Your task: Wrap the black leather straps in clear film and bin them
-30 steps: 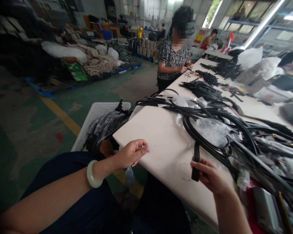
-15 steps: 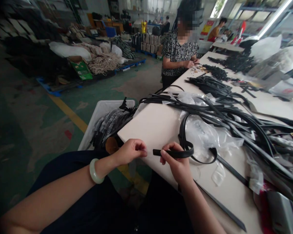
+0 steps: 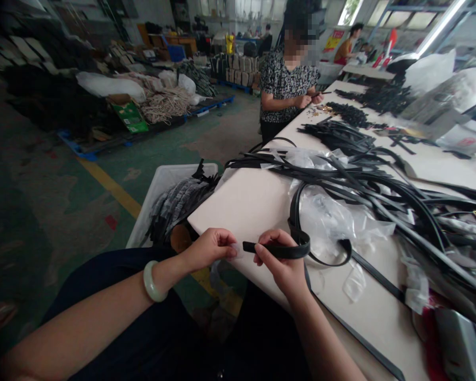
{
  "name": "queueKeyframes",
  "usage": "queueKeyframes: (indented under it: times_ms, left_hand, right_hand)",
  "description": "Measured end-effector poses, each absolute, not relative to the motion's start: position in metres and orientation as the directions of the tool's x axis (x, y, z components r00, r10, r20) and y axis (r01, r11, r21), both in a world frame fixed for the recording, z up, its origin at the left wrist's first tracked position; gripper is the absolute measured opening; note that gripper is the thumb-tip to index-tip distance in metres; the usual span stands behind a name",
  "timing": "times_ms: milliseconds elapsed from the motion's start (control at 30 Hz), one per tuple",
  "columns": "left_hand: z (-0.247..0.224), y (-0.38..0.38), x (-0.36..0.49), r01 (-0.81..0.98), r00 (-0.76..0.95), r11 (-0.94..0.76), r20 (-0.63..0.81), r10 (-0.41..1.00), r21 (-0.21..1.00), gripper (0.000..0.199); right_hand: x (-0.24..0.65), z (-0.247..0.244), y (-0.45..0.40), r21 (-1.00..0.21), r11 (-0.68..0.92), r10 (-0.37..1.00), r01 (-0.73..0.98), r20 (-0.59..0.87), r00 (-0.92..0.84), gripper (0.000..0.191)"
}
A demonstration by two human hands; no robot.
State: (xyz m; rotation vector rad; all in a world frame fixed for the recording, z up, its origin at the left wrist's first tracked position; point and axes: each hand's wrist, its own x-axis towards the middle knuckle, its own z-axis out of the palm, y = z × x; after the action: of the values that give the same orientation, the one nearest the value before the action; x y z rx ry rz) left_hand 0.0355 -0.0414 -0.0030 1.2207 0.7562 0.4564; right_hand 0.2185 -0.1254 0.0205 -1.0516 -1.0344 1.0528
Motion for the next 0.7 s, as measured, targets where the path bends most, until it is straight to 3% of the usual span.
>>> queueKeyframes:
  times_ms: [267,433,600,700]
  left_hand:
    - [-0.003,-0.043,0.035,0.067,0.677,0.333,-0.288,0.678,0.94,0.034]
    - [-0.003,-0.045,0.035,0.122,0.726,0.274,-0.274,0.63,0.954,0.027]
    - [-0.003,-0.051,0.035,0.181,0.814,0.214,-0.269,0.515,0.96,0.023]
    - [-0.001,-0.053,0.034,0.228,0.796,0.254,-0.33,0.508,0.94,0.029]
  right_hand:
    - [0.218,0.021,-0.127,-0.986,0.14,0.979,-0.088,0.125,0.159,0.013]
    - [0.212,0.019,-0.124,-0.998,-0.044,0.998,0.038,-0.042,0.039,0.021]
    - [0.197,0.007,-0.128,-0.987,-0.15,0.988,0.053,-0.151,-0.017,0.028]
    - [0.208,-0.006,-0.137,-0.94,0.014,0.999,0.34,-0.004,-0.052,0.038]
